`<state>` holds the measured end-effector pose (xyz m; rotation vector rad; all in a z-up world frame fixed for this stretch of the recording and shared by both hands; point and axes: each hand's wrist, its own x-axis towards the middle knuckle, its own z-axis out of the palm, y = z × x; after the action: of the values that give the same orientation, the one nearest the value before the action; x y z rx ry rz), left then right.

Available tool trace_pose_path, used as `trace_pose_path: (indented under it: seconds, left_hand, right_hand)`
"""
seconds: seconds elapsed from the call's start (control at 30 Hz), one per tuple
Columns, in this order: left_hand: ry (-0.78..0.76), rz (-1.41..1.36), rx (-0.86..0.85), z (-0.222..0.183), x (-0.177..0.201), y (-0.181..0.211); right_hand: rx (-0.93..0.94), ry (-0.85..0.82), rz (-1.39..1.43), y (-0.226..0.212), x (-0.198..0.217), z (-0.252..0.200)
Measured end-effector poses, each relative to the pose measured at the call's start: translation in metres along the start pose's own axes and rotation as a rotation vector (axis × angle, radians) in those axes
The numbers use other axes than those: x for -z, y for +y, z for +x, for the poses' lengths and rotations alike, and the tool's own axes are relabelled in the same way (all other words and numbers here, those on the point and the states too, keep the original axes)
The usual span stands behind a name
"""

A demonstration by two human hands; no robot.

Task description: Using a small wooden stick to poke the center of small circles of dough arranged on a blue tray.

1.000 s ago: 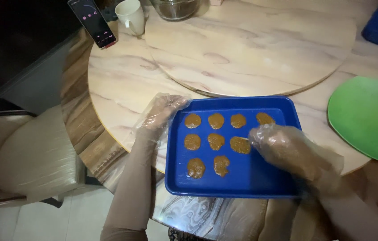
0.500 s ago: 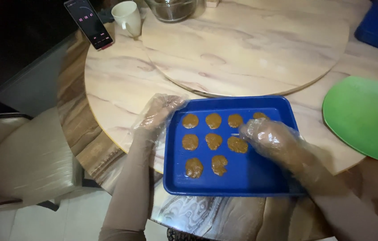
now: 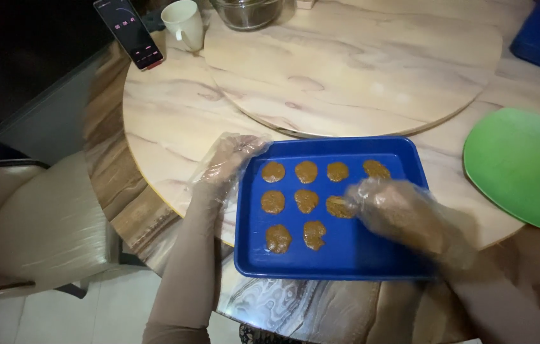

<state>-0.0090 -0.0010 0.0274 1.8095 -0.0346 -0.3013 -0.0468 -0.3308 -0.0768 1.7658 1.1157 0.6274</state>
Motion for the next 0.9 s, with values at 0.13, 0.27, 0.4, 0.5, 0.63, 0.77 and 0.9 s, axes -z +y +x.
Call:
trace_pose_path:
  seconds: [0.13,0.27,0.4,0.5,0.63,0.77,0.9]
  left_hand:
    - [0.104,-0.283,-0.281,0.011,-0.005,-0.034]
    - [0.102,-0.224,-0.129,0.015,-0.006,-0.027]
    - [0.111,-0.237,-0.114,0.023,-0.004,-0.035]
    - [0.090,-0.310,-0.126,0.022,-0.001,-0.033]
    - [0.094,-0.162,-0.145,0.035,0.003,-0.053]
    - [0.046,-0.253,-0.284,0.032,0.005,-0.059]
    - [0.021,-0.169,-0.372,0.029,0.012,-0.032]
  right_hand:
    - [-0.582,-0.358,1.113,0.018,0.047,0.012]
    - [-0.476,-0.631,1.200,0.030,0.052,0.016]
    - [-0.556,-0.745,1.446,0.057,0.067,0.023]
    - [-0.532,-0.787,1.410,0.071,0.079,0.022]
    - [-0.541,-0.727,1.483,0.073,0.074,0.017]
    - [-0.557,-0.603,1.518,0.062,0.059,0.012]
    - [-0.896,-0.087,1.672,0.095,0.087,0.004]
